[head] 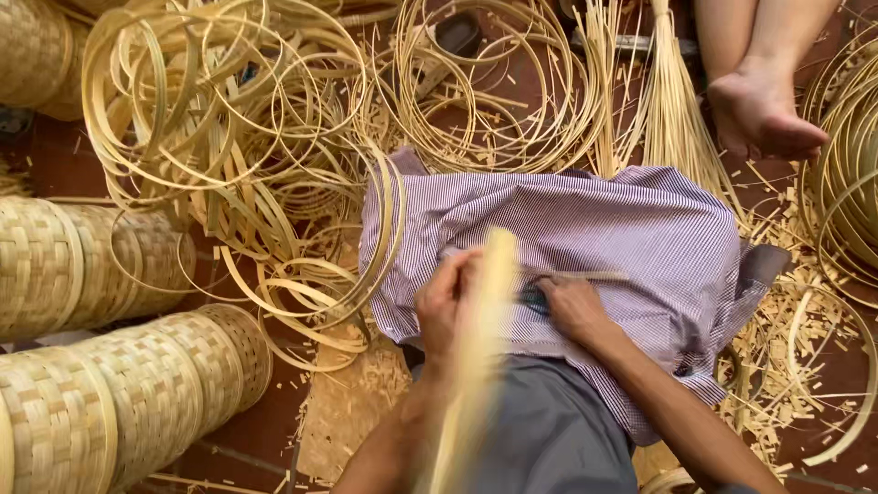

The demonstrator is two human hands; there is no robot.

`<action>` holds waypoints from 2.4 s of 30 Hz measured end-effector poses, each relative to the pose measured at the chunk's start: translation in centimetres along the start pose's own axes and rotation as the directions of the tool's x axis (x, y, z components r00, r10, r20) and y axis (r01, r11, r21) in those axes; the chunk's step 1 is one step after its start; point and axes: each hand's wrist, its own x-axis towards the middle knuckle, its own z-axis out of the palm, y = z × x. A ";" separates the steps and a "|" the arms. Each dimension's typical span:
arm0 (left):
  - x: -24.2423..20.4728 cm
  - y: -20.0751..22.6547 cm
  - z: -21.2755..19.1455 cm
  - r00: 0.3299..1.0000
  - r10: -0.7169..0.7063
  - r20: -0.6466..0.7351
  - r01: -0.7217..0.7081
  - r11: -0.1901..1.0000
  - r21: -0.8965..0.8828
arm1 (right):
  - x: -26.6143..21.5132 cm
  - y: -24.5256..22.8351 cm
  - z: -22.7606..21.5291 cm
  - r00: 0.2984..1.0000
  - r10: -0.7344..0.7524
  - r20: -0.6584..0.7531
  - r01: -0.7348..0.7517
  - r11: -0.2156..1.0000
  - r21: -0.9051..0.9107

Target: The person weaves a thin bamboo strip around a circular bamboo frame to create a basket rim. They repeatedly tuck and pull the strip through the weave, occasionally using a pair of scissors to trim excess material.

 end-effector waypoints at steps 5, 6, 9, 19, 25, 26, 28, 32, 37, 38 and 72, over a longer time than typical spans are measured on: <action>2.8 -4.6 -1.1 0.922 -0.359 0.143 0.384 0.815 -0.433 | -1.5 0.0 -5.2 0.997 0.042 0.067 -0.039 0.998 -0.045; 3.0 -5.4 -1.4 0.910 -0.390 0.140 0.409 0.794 -0.451 | -3.0 0.3 -7.1 0.999 0.038 -0.005 -0.037 0.997 0.073; 3.2 -7.6 -1.5 0.981 -0.167 0.097 0.193 0.877 -0.440 | -6.6 -0.5 -10.0 0.982 -0.001 -0.189 0.069 0.932 0.356; 2.3 -6.5 0.8 0.950 -0.252 0.186 0.312 0.812 -0.494 | -7.2 -6.1 -9.4 0.815 -0.149 -0.560 0.338 0.907 0.250; 1.6 -5.8 0.9 0.970 -0.198 0.140 0.242 0.832 -0.500 | -7.2 -5.0 -8.2 0.776 -0.225 -0.590 0.373 0.917 0.141; 1.6 -5.9 0.9 0.972 -0.184 0.143 0.231 0.851 -0.471 | -7.1 -4.6 -7.3 0.829 -0.181 -0.529 0.353 0.904 0.243; 1.7 -6.4 0.5 0.972 -0.188 0.139 0.226 0.910 -0.348 | -6.8 -3.5 -5.9 0.896 -0.137 -0.423 0.298 0.892 0.341; 2.3 -7.3 -2.6 0.946 -0.284 0.158 0.247 0.944 0.218 | -5.5 -0.5 -6.5 0.993 0.026 -0.112 0.048 0.790 0.612; -0.1 -7.2 -5.0 0.978 -0.067 0.196 0.012 0.962 0.271 | -4.2 2.5 -11.0 0.983 0.174 -0.055 0.048 0.048 0.998; -0.3 -6.9 -4.8 0.978 -0.075 0.193 0.027 0.971 0.238 | -4.1 2.2 -11.7 0.985 0.149 -0.089 0.059 0.197 0.979; -8.2 -15.4 -18.2 0.463 -0.859 -0.220 0.315 0.391 -0.865 | 9.3 -13.6 -13.3 0.999 0.021 -0.027 0.002 0.739 0.674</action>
